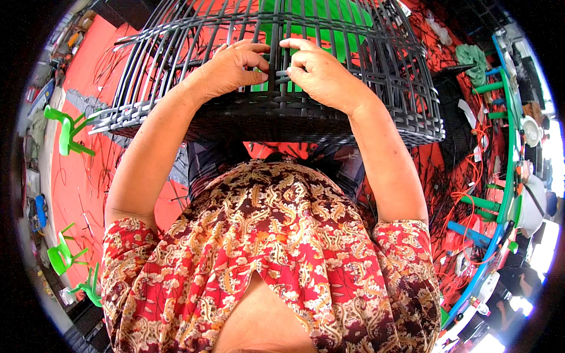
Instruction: The person weaves a wicker basket, threading black strips through the frame and using shears to cut the ends before tucking them into the weave.
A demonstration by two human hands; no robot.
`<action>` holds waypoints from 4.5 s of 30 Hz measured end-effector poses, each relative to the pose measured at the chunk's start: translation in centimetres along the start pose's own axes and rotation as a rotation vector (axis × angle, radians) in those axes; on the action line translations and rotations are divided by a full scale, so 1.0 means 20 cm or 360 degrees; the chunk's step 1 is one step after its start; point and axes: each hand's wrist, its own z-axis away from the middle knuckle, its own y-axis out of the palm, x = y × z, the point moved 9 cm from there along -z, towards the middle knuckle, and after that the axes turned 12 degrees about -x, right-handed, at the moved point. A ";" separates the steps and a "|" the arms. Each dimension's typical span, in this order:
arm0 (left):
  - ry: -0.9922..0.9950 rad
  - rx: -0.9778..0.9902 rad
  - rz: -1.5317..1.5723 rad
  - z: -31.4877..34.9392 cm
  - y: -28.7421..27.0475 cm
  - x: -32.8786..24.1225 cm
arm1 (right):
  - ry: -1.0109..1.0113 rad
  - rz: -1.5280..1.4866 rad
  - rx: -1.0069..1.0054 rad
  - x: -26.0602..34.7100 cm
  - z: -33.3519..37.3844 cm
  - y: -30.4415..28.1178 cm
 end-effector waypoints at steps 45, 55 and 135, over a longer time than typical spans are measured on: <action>-0.0373 0.0128 0.0684 0.13 -0.23 0.13 | -0.0219 -0.0052 -0.0130 0.13 -0.14 0.19; 0.0153 -0.0151 -0.0376 0.12 -0.18 0.11 | -0.0292 0.0127 -0.0247 0.16 -0.11 0.17; -0.0057 -0.0280 0.0434 0.33 -0.51 0.35 | -0.0525 0.0170 -0.0271 0.44 -0.34 0.44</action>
